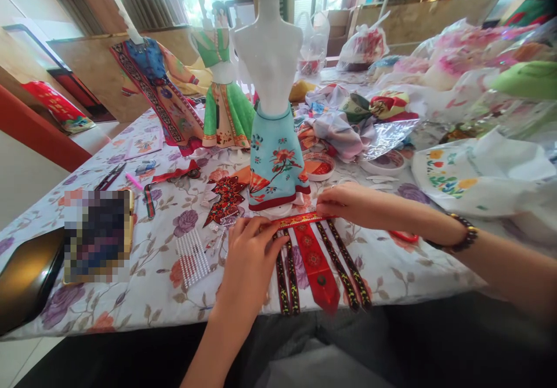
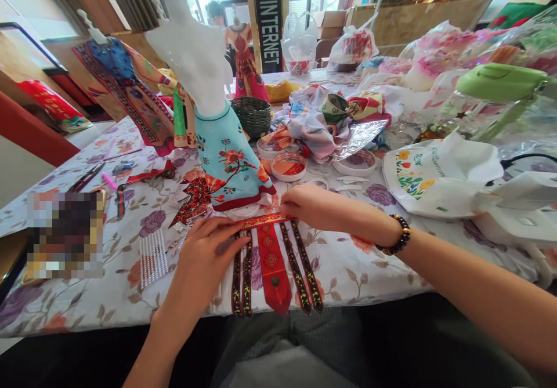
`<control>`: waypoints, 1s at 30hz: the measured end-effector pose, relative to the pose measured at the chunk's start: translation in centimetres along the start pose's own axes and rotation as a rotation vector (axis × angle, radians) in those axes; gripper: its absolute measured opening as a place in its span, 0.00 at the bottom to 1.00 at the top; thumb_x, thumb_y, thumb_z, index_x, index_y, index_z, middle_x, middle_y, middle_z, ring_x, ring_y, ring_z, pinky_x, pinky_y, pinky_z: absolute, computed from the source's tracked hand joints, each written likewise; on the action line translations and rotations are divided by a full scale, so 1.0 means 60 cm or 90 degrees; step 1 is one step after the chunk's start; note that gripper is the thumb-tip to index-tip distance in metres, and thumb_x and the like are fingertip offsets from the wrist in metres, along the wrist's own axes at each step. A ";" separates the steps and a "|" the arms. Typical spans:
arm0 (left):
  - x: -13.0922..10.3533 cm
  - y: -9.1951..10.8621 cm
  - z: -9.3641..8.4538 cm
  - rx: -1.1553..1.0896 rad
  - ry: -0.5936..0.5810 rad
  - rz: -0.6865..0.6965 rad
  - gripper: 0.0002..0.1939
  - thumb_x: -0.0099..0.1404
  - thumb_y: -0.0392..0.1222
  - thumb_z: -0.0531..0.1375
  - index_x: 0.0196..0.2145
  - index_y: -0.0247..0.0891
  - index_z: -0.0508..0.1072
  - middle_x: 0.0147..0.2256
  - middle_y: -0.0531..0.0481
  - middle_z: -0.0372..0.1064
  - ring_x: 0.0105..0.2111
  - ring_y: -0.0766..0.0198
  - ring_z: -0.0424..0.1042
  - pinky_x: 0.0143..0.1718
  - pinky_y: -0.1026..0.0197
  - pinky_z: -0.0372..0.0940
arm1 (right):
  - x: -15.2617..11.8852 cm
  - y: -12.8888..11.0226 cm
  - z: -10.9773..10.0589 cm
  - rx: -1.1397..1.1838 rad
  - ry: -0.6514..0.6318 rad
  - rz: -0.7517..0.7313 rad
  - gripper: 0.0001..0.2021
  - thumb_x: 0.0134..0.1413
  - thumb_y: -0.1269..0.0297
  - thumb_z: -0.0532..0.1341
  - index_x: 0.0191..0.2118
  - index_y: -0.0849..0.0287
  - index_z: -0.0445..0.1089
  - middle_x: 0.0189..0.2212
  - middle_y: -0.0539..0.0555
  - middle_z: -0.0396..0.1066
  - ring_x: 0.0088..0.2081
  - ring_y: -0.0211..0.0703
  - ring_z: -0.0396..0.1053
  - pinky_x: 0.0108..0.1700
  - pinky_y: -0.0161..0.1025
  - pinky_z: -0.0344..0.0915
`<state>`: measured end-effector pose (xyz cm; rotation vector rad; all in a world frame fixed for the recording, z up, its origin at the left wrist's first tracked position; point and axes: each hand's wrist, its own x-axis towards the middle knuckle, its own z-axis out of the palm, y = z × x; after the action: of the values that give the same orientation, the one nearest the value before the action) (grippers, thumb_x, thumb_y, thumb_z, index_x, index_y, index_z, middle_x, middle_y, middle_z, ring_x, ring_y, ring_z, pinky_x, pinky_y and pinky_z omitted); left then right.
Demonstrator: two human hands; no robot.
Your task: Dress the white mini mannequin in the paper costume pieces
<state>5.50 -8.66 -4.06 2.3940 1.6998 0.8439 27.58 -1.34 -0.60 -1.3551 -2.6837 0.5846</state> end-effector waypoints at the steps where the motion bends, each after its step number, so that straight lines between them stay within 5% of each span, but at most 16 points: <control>1: -0.001 -0.001 0.001 -0.002 0.003 0.000 0.08 0.62 0.41 0.60 0.39 0.41 0.77 0.39 0.49 0.72 0.42 0.55 0.65 0.48 0.47 0.61 | 0.002 -0.001 -0.002 -0.014 -0.012 0.001 0.16 0.60 0.63 0.50 0.22 0.59 0.61 0.20 0.50 0.63 0.23 0.35 0.56 0.28 0.36 0.51; 16: -0.007 -0.011 0.011 -0.013 0.053 0.005 0.10 0.60 0.41 0.63 0.40 0.39 0.78 0.39 0.48 0.72 0.40 0.56 0.67 0.46 0.47 0.62 | 0.008 -0.015 -0.015 -0.036 -0.070 0.007 0.15 0.60 0.64 0.48 0.22 0.58 0.54 0.19 0.49 0.58 0.21 0.33 0.52 0.26 0.35 0.48; 24: 0.012 -0.006 -0.009 -0.028 -0.020 -0.067 0.06 0.58 0.41 0.64 0.35 0.41 0.78 0.37 0.50 0.74 0.41 0.54 0.65 0.45 0.47 0.60 | 0.008 -0.008 -0.008 -0.024 -0.072 0.001 0.16 0.60 0.61 0.48 0.21 0.58 0.54 0.19 0.49 0.59 0.21 0.33 0.53 0.26 0.36 0.49; 30: 0.036 -0.012 -0.020 -0.049 -0.104 -0.047 0.09 0.66 0.35 0.55 0.33 0.40 0.75 0.37 0.50 0.73 0.41 0.56 0.66 0.47 0.48 0.58 | 0.011 -0.003 -0.006 -0.041 -0.072 0.007 0.15 0.59 0.64 0.51 0.21 0.58 0.57 0.19 0.49 0.59 0.22 0.34 0.54 0.27 0.36 0.50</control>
<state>4.84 -6.72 -2.49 2.2665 1.6509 0.6720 27.11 -0.80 -0.28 -1.3946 -2.8083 0.5984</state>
